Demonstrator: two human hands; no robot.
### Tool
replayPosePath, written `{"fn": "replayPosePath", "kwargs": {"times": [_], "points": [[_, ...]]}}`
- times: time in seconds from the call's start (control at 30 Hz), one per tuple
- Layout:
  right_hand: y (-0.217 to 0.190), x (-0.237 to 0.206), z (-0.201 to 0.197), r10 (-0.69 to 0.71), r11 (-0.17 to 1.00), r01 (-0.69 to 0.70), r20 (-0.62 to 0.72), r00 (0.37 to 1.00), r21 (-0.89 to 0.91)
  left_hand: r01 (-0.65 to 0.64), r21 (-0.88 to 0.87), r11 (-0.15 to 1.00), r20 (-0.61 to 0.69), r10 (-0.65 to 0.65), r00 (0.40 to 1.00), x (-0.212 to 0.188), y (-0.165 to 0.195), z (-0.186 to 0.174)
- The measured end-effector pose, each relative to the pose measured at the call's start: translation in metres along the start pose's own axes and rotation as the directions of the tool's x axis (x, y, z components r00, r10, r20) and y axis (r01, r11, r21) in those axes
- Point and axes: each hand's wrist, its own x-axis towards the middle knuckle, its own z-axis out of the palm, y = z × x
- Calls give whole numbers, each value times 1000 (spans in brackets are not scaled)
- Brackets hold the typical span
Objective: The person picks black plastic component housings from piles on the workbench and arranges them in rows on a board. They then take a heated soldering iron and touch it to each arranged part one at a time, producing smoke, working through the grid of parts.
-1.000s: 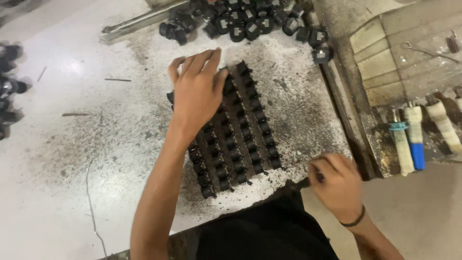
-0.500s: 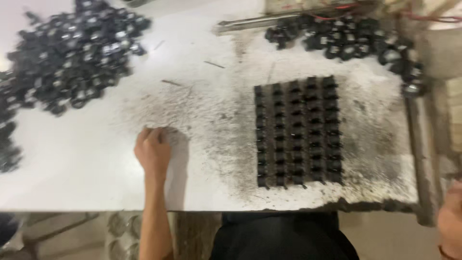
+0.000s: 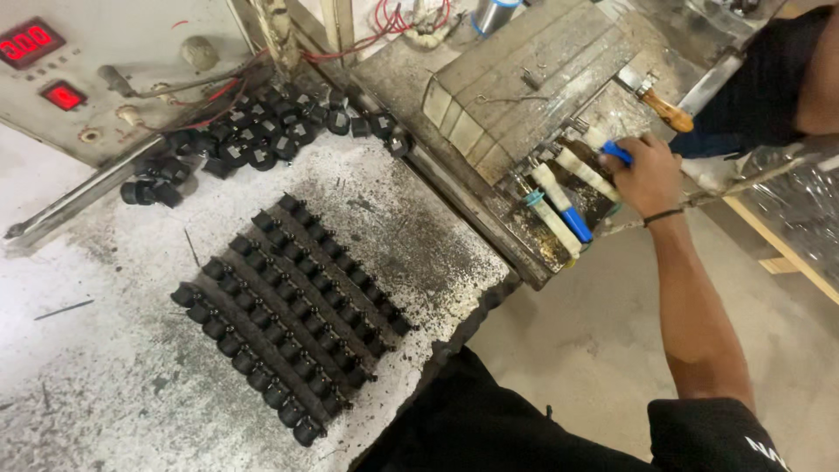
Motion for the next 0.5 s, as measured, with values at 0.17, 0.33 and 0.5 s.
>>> {"fn": "replayPosePath", "kwargs": {"times": [0.17, 0.33, 0.5], "points": [[25, -76, -33, 73, 997, -74, -166, 983, 6, -26, -479, 877, 263, 172, 949, 28, 75, 58], [-11, -181, -60, 238, 936, -171, -196, 951, 307, 207, -681, 702, 435, 160, 886, 72, 130, 111], [-65, -209, -35, 174, 928, -90, -208, 962, 362, 392, -756, 525, 509, 94, 856, 82, 149, 134]]}}
